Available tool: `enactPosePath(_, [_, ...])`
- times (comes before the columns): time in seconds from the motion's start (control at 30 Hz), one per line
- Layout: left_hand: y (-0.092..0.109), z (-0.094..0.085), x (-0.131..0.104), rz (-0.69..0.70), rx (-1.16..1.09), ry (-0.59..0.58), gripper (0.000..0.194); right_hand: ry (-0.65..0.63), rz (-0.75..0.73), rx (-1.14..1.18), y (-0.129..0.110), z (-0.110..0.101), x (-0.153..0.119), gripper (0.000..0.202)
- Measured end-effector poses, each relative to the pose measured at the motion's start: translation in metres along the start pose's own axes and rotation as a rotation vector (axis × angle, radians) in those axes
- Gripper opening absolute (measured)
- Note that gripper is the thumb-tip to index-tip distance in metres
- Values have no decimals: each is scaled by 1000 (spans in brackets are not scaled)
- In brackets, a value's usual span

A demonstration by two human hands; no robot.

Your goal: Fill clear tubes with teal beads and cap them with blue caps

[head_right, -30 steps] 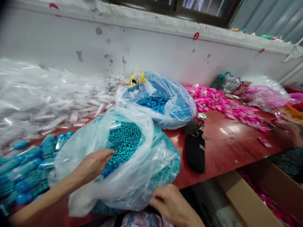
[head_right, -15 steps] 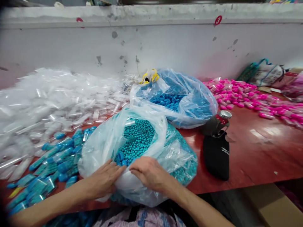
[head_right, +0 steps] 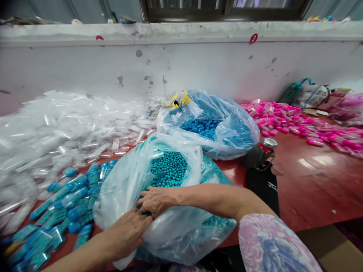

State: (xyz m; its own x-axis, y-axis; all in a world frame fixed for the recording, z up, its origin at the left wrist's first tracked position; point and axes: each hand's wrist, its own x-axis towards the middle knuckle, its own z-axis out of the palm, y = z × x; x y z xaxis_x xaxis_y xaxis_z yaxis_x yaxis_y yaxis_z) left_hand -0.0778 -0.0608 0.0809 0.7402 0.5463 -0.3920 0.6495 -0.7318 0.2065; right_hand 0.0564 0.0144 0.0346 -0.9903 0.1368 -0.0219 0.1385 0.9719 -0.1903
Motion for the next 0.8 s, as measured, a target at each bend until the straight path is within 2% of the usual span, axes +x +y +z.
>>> enactPosePath(0.1, [-3,5,1,-2,-7,-5,29,4,-22,-75,-2,6,-3,14])
enactPosePath(0.23, [-3,12,0,-19,18,-19,23,10,72,-81,8,3,-25,19])
enactPosePath(0.33, [-1,21,-2,-23,29,26,25,10,184,-130,24,-9,-49,13])
enactPosePath(0.4, [-1,28,-4,-12,37,74,28,58,283,-187,31,-17,-61,7])
enactPosePath(0.47, [-1,33,-6,7,48,101,32,133,437,-260,32,-21,-66,12])
enactPosePath(0.53, [-3,36,-7,23,52,121,34,196,534,-250,25,-20,-62,18])
enactPosePath(0.57, [-3,37,-6,26,51,130,33,215,529,-190,20,-17,-57,20])
enactPosePath(0.7, [-7,36,-2,6,27,106,29,236,352,65,-4,-2,-20,20])
enactPosePath(0.8, [-8,29,-2,21,-9,89,32,125,313,103,-14,7,2,13])
